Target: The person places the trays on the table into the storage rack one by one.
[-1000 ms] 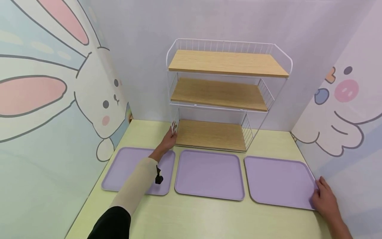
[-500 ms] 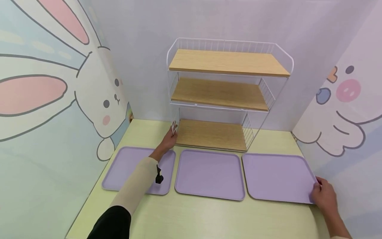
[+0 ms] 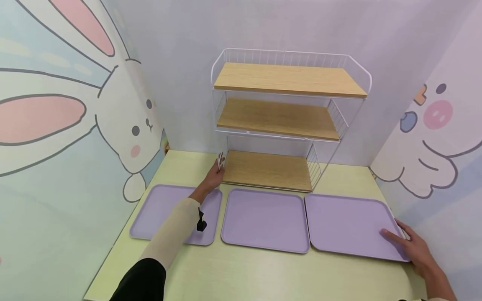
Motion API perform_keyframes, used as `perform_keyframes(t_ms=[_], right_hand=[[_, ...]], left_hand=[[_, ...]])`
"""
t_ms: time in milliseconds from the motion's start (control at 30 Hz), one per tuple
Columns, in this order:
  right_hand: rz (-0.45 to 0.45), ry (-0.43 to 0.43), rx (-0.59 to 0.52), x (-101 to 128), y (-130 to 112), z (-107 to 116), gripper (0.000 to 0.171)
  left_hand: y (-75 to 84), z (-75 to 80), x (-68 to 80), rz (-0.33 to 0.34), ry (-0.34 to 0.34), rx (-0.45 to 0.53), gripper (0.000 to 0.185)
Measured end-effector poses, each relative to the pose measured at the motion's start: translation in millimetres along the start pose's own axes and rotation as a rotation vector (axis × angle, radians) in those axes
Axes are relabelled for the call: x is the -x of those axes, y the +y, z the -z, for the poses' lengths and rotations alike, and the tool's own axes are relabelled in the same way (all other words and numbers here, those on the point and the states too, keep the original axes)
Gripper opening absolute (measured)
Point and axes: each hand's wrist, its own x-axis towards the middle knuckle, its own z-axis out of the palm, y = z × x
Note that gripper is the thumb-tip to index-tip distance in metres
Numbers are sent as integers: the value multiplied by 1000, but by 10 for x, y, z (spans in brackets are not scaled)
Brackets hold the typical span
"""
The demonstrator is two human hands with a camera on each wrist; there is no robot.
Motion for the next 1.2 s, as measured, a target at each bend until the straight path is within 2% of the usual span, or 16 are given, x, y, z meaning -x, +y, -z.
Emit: perform_keyframes(t_ms=[67,133,267,400,533,633,900,1200], right_hand=[[-20,-58,6,-11,-4,15,108],[-29,-81,6,-9,-1,19,107],[-18,-64,-52,20,16,-6,104],[23,-59,-194,47,33,-48,102],[88,-110,-342,66,62,-101,99],[128,-141,-396,79,67,-163,96],[187,-163,-464,145,-98,-486,96],[250,-176,-475,175,-382,-918,99]], left_hand=[[4,-1,-1,0,-1,0,68],[10,-2,-1,0,-3,-5,68],[12,0,-6,2,-5,-11,69],[16,7,-17,3,1,-12,69],[27,14,-19,-2,3,-7,69],[31,18,-14,-7,2,-5,70],[24,14,6,-1,-2,-17,69],[8,13,19,5,9,-31,68]])
